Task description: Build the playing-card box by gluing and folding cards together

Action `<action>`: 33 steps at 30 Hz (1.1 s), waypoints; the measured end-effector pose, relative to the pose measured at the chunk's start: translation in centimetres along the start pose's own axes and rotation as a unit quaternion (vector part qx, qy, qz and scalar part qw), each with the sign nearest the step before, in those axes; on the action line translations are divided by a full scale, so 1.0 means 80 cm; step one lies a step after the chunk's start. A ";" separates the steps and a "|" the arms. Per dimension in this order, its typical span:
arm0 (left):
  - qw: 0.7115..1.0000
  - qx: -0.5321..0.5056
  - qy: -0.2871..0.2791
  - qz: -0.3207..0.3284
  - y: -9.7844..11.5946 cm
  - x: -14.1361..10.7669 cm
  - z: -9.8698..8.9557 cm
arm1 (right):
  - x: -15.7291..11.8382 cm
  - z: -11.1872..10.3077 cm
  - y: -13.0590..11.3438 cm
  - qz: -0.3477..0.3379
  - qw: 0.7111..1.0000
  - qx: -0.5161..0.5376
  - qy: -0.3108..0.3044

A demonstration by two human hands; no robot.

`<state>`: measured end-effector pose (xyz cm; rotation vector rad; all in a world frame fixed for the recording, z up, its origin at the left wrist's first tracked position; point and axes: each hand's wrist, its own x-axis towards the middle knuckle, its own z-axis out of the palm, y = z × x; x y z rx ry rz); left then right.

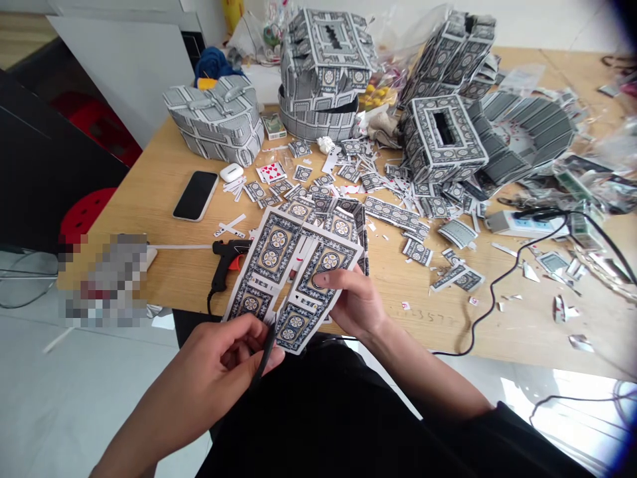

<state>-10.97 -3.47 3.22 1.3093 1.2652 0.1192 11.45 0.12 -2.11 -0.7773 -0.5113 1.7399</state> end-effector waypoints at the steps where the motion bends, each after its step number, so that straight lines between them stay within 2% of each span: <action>1: 1.000 -0.002 -0.001 -0.003 -0.001 0.000 0.000 | 0.000 0.001 -0.001 0.002 1.000 0.000 0.000; 13: 1.000 0.005 -0.012 -0.009 -0.001 -0.006 0.003 | -0.002 -0.004 -0.001 0.021 1.000 0.018 0.009; 26: 0.999 0.039 0.033 -0.001 -0.011 -0.007 0.015 | -0.001 -0.004 0.000 0.018 1.000 0.018 0.003; 33: 1.000 0.012 0.019 -0.014 -0.013 -0.003 0.020 | -0.001 -0.004 0.001 0.018 1.000 0.011 0.002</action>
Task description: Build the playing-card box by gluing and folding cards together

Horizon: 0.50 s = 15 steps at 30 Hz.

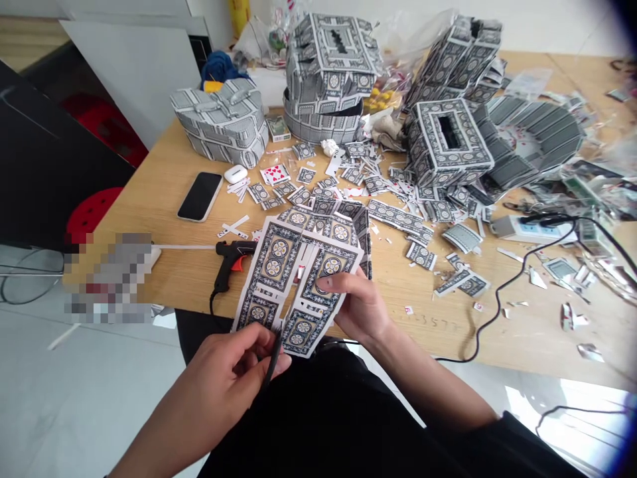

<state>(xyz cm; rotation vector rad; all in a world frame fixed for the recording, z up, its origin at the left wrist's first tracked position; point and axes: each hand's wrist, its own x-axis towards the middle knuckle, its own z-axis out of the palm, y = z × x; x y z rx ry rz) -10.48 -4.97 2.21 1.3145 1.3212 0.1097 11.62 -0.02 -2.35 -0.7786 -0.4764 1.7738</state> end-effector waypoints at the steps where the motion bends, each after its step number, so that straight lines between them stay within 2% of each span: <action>1: 1.000 0.004 -0.001 -0.003 0.000 0.000 0.000 | 0.000 0.001 0.000 0.000 1.000 -0.002 -0.001; 8: 0.999 0.042 0.004 0.001 -0.002 -0.001 0.002 | -0.001 0.004 -0.003 -0.005 1.000 -0.019 0.008; 15: 1.000 0.025 -0.009 0.007 -0.002 0.004 0.008 | -0.001 0.001 -0.003 -0.008 1.000 -0.027 0.006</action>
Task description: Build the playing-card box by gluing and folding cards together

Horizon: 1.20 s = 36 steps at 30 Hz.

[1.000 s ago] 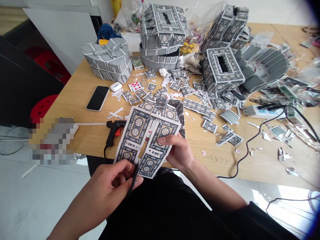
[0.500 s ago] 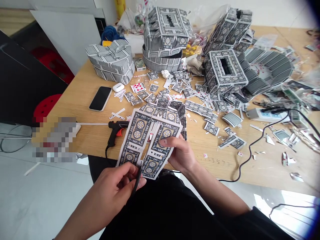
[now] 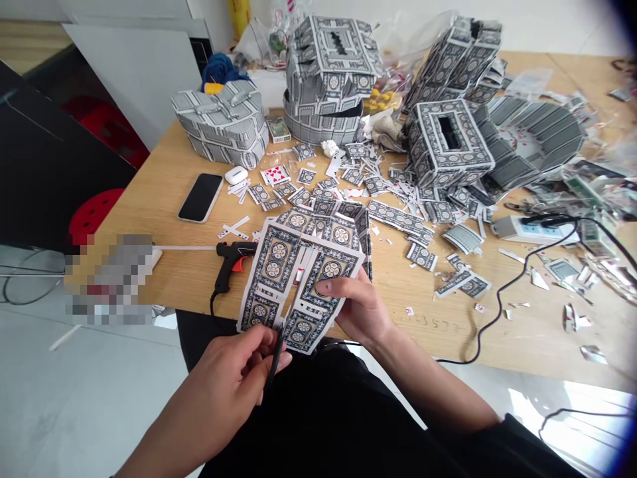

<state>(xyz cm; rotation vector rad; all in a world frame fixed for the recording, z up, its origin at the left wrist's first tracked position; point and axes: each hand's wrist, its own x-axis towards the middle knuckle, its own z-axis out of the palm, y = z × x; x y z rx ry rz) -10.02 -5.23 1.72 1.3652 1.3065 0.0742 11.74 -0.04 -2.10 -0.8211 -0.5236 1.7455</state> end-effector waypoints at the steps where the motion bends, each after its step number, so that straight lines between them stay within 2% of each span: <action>1: 1.000 -0.006 0.000 0.000 0.000 0.000 0.001 | 0.000 0.000 0.001 0.001 1.000 -0.001 0.001; 6: 0.999 -0.038 0.004 -0.006 -0.002 -0.001 0.008 | 0.000 -0.002 0.003 0.003 1.000 0.000 0.010; 11: 0.999 -0.032 0.021 0.018 -0.002 0.001 0.006 | -0.002 -0.005 0.003 0.006 1.000 -0.004 0.022; 21: 0.999 -0.032 0.011 0.001 0.004 -0.007 0.004 | -0.003 -0.003 -0.001 -0.004 1.000 -0.006 0.031; 25: 0.999 -0.034 -0.004 -0.011 -0.004 -0.018 0.000 | -0.004 -0.003 -0.006 0.005 0.999 0.003 0.034; 27: 1.000 -0.003 0.015 -0.012 -0.013 -0.026 -0.006 | -0.003 -0.005 -0.009 0.016 0.999 0.010 0.033; 29: 0.994 0.070 0.079 0.022 -0.023 -0.032 -0.015 | -0.001 -0.008 -0.011 0.038 0.999 0.015 0.034; 31: 0.960 0.182 0.185 0.101 -0.031 -0.035 -0.026 | 0.001 -0.011 -0.013 0.073 0.996 0.022 0.037; 33: 0.887 0.304 0.289 0.192 -0.035 -0.033 -0.039 | 0.003 -0.013 -0.013 0.112 0.992 0.032 0.040; 34: 0.847 0.360 0.320 0.226 -0.035 -0.031 -0.046 | 0.004 -0.014 -0.013 0.130 0.990 0.036 0.039; 36: 0.777 0.460 0.337 0.266 -0.033 -0.027 -0.059 | 0.003 -0.014 -0.013 0.155 0.987 0.038 0.027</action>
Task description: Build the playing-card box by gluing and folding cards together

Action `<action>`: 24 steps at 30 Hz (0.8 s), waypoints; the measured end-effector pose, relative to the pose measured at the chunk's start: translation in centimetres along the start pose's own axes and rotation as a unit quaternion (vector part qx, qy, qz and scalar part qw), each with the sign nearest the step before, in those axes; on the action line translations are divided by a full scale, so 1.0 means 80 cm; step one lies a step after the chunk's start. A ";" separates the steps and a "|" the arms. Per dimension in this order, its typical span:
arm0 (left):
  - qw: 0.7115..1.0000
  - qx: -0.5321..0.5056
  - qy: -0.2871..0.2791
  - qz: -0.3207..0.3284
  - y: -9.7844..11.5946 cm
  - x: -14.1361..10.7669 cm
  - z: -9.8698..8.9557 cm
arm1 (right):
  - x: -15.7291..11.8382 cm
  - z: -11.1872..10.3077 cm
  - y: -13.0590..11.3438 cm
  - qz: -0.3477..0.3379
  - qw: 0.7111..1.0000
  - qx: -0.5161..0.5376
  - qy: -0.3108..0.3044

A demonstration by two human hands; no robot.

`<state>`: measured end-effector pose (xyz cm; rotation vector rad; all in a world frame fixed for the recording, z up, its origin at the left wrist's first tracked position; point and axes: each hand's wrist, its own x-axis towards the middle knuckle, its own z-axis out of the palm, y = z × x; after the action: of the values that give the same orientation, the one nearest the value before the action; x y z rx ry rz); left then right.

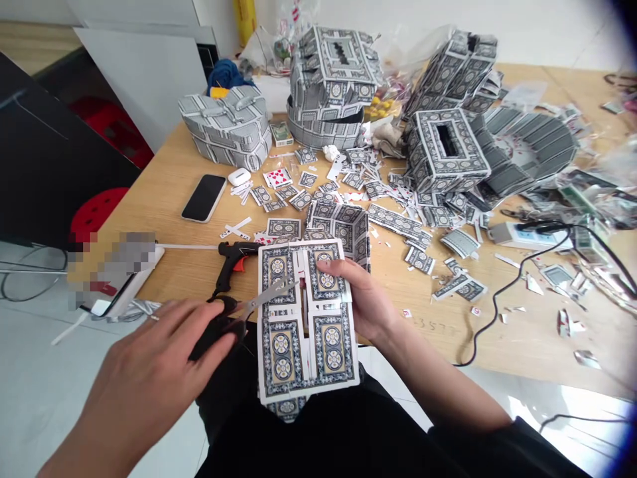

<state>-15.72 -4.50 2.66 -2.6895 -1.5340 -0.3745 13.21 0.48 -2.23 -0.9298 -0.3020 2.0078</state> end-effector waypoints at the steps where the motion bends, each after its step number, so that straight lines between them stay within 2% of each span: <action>1: 0.999 0.040 -0.003 0.036 -0.005 0.003 -0.002 | -0.001 0.000 0.000 0.007 1.000 -0.003 -0.008; 4: 0.986 0.123 -0.011 0.114 -0.014 0.010 -0.011 | -0.005 0.003 -0.001 0.013 0.999 -0.011 -0.028; 6: 0.980 0.150 -0.014 0.133 -0.017 0.013 -0.015 | -0.007 0.005 -0.002 0.018 0.999 -0.017 -0.033; 15: 0.970 0.168 -0.037 0.174 -0.020 0.030 -0.014 | -0.009 0.006 -0.002 0.046 0.998 -0.021 -0.049; 24: 0.965 0.162 -0.044 0.202 -0.016 0.036 -0.014 | -0.008 0.008 0.001 0.028 0.998 -0.038 -0.042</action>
<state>-15.62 -1.60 4.27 -2.6805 -0.9195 0.0111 12.92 0.00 -1.54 -0.9110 -0.4058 2.1038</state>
